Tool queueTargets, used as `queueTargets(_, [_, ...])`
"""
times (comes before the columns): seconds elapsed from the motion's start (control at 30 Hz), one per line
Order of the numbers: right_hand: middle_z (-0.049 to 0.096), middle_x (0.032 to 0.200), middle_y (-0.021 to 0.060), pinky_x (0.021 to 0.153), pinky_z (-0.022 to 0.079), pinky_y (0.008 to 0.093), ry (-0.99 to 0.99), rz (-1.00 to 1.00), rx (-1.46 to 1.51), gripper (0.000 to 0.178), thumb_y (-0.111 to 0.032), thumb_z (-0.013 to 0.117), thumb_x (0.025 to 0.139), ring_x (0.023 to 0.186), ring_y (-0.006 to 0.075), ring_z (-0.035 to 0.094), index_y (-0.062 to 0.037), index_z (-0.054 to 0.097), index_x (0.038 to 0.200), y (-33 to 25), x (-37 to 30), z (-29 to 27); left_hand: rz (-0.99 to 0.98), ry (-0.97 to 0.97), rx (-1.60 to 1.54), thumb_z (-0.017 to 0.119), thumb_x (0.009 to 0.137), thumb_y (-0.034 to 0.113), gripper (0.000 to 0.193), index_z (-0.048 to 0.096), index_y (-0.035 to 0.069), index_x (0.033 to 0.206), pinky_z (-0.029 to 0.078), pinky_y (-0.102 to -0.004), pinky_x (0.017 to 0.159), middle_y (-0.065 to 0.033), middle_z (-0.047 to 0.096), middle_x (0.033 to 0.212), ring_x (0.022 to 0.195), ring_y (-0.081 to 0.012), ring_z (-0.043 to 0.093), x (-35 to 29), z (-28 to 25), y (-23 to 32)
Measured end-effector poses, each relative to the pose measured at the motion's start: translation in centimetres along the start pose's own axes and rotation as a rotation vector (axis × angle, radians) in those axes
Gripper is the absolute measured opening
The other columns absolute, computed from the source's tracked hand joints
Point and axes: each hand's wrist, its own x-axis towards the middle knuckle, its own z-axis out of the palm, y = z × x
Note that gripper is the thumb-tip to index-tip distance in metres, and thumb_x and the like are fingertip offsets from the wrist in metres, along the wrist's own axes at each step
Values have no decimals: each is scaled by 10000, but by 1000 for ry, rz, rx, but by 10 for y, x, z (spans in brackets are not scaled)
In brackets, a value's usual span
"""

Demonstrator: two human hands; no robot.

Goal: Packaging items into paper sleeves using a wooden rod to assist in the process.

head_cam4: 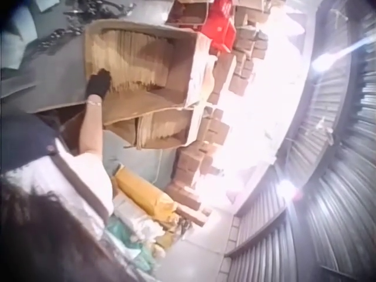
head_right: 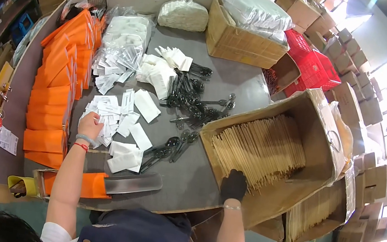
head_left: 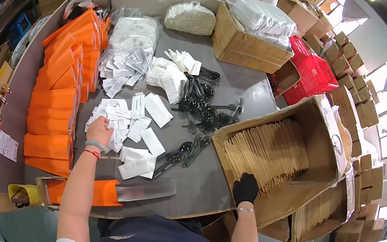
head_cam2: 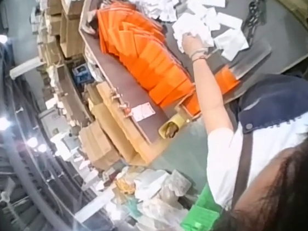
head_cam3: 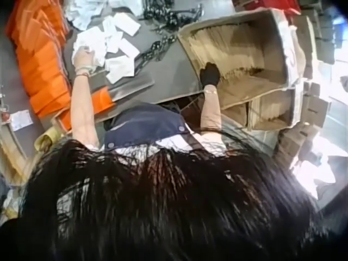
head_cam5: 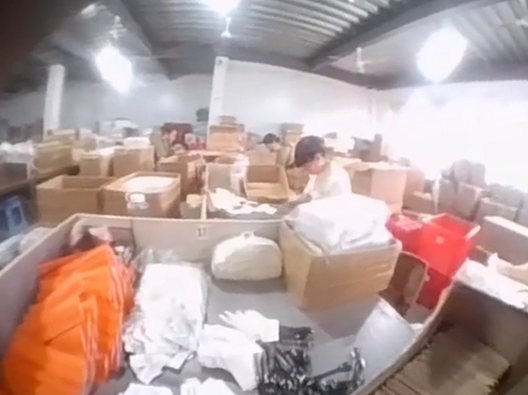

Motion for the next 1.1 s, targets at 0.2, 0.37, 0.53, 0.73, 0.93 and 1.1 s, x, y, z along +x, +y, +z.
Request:
queueTargets(0.2, [595, 1017, 178, 816, 493, 449, -148, 1, -97, 222, -185, 597, 828, 973, 346, 599, -46, 568, 998, -1, 5, -6, 17, -11, 148, 747, 723, 220, 255, 642, 81, 909, 514, -434, 767, -131, 673, 877, 868, -321, 646, 4, -6, 13])
queueTargets(0.37, [584, 997, 220, 818, 481, 474, -157, 20, 10, 215, -201, 560, 874, 985, 372, 593, -30, 553, 1005, 4, -5, -2, 9, -35, 158, 713, 736, 171, 133, 640, 83, 803, 517, -415, 757, -135, 670, 861, 854, -323, 647, -1, -10, 14])
queueTargets(0.53, [586, 1036, 215, 861, 453, 423, 197, 231, 618, 247, -168, 461, 935, 961, 357, 579, 18, 515, 1089, 17, -21, 6, 40, 43, 43, 724, 741, 164, 164, 653, 78, 862, 518, -405, 715, -126, 677, 803, 783, -315, 655, -5, -19, 3])
queueTargets(0.73, [546, 903, 78, 799, 447, 311, 531, 71, 1054, 136, -94, 466, 943, 859, 184, 535, -15, 523, 1038, 23, -22, 51, 44, 104, -122, 707, 770, 100, 143, 650, 6, 861, 489, -392, 620, -136, 652, 718, 674, -287, 642, -39, -48, -20])
queueTargets(0.93, [584, 795, 126, 660, 470, 344, 469, -144, 618, 108, -114, 541, 891, 711, 268, 594, -19, 585, 918, -5, -8, 48, 72, 297, -103, 656, 813, 86, 79, 623, 17, 832, 478, -379, 617, -139, 612, 754, 664, -296, 611, -89, -56, -32])
queueTargets(1.1, [628, 857, 129, 689, 504, 374, 156, -518, 735, 176, -164, 690, 783, 789, 295, 633, -59, 649, 919, -100, -1, 11, 393, 39, -203, 686, 773, 80, 122, 606, 41, 858, 474, -414, 694, -128, 586, 830, 790, -319, 597, -124, -25, 15])
